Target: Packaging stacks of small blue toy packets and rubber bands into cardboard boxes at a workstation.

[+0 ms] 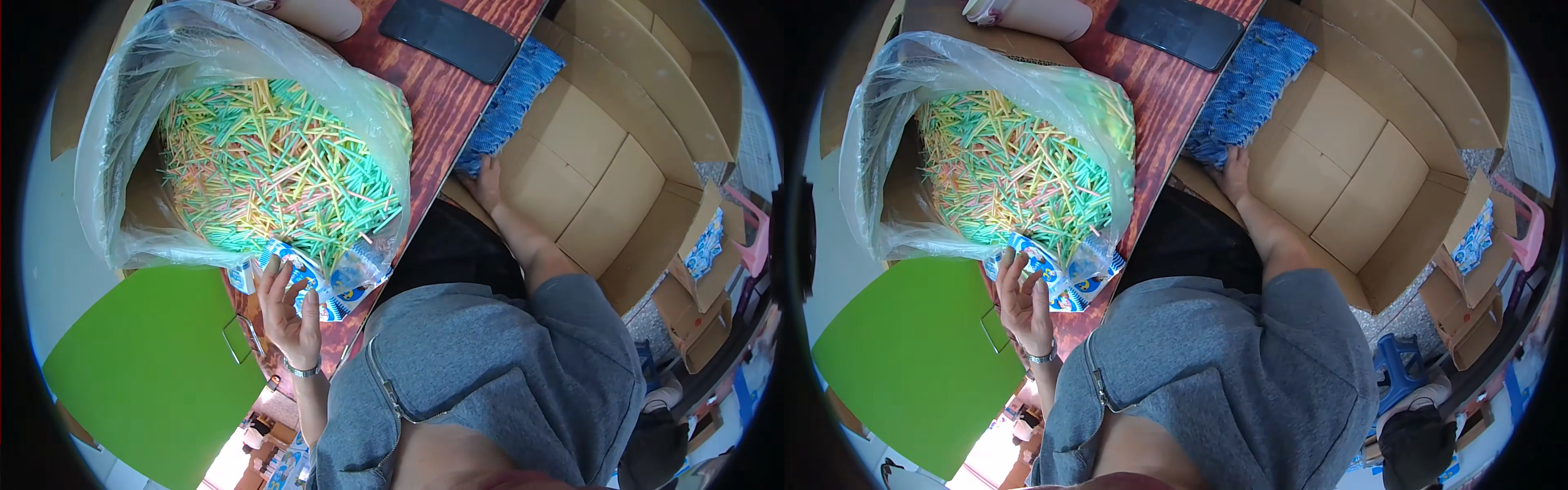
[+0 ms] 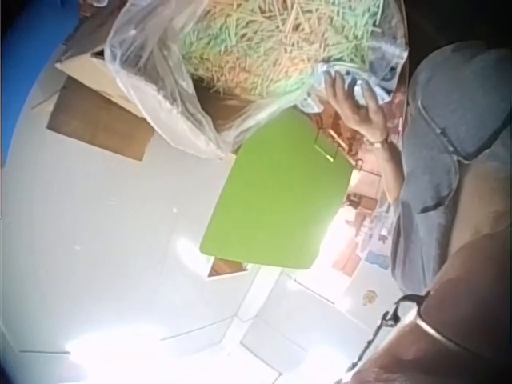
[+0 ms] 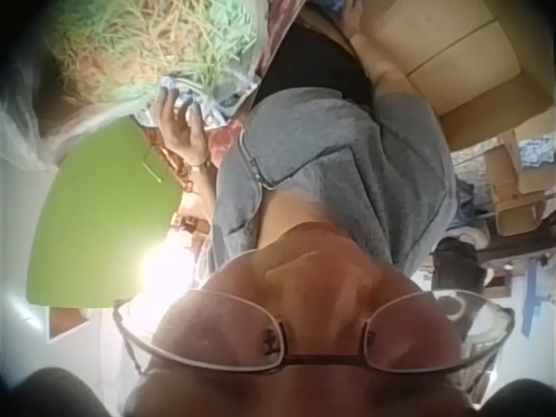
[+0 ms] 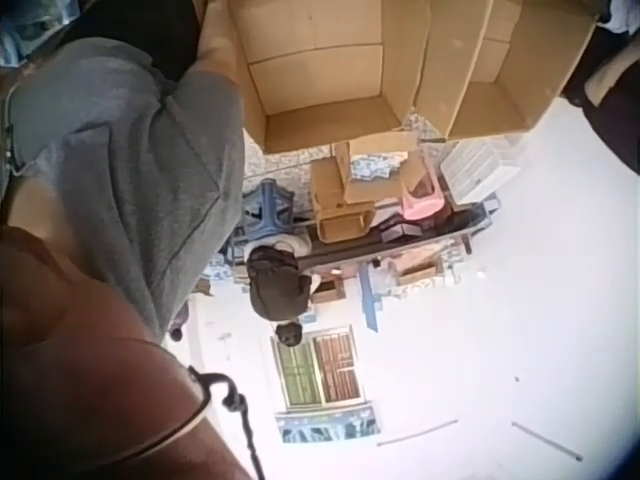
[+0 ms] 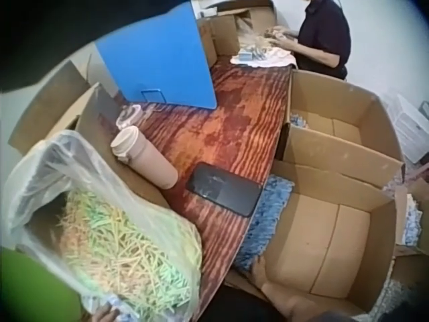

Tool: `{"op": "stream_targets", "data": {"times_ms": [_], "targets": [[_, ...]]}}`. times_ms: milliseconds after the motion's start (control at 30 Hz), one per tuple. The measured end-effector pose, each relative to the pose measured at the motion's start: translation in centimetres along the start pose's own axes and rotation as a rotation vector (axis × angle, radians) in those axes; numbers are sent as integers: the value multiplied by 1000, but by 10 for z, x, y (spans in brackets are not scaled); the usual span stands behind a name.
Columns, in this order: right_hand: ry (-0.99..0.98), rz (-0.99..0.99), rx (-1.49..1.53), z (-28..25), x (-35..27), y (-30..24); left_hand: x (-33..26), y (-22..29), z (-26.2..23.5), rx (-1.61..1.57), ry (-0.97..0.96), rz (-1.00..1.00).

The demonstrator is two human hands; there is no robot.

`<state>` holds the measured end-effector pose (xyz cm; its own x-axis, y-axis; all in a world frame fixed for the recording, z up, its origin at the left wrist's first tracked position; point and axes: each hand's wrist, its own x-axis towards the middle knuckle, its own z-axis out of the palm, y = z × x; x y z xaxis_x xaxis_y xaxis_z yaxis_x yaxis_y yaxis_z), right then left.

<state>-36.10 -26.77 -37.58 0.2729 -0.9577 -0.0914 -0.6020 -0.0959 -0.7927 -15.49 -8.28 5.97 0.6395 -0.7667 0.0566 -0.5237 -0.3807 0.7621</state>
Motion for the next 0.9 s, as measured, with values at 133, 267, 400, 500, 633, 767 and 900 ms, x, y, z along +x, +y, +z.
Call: {"op": "stream_targets", "data": {"times_ms": [133,267,400,500,633,767,900], "targets": [[-279,95,-354,-31,4,-40,0,-1,-1,15,-18,12],[-461,268,-223,-49,6,-32,0,1,-1,9,-28,20],[-571,408,-154,-30,8,4,0,0,-1,21,-48,27],[-546,476,-177,-5,14,-6,-3,-1,-1,-9,-25,16],[-432,395,39,0,12,-23,-7,-3,-7,21,-15,22],[-250,195,324,21,5,55,1,-1,-6,-25,-40,49],[-425,657,170,7,2,0,-19,-7,-18,19,45,16]]}}
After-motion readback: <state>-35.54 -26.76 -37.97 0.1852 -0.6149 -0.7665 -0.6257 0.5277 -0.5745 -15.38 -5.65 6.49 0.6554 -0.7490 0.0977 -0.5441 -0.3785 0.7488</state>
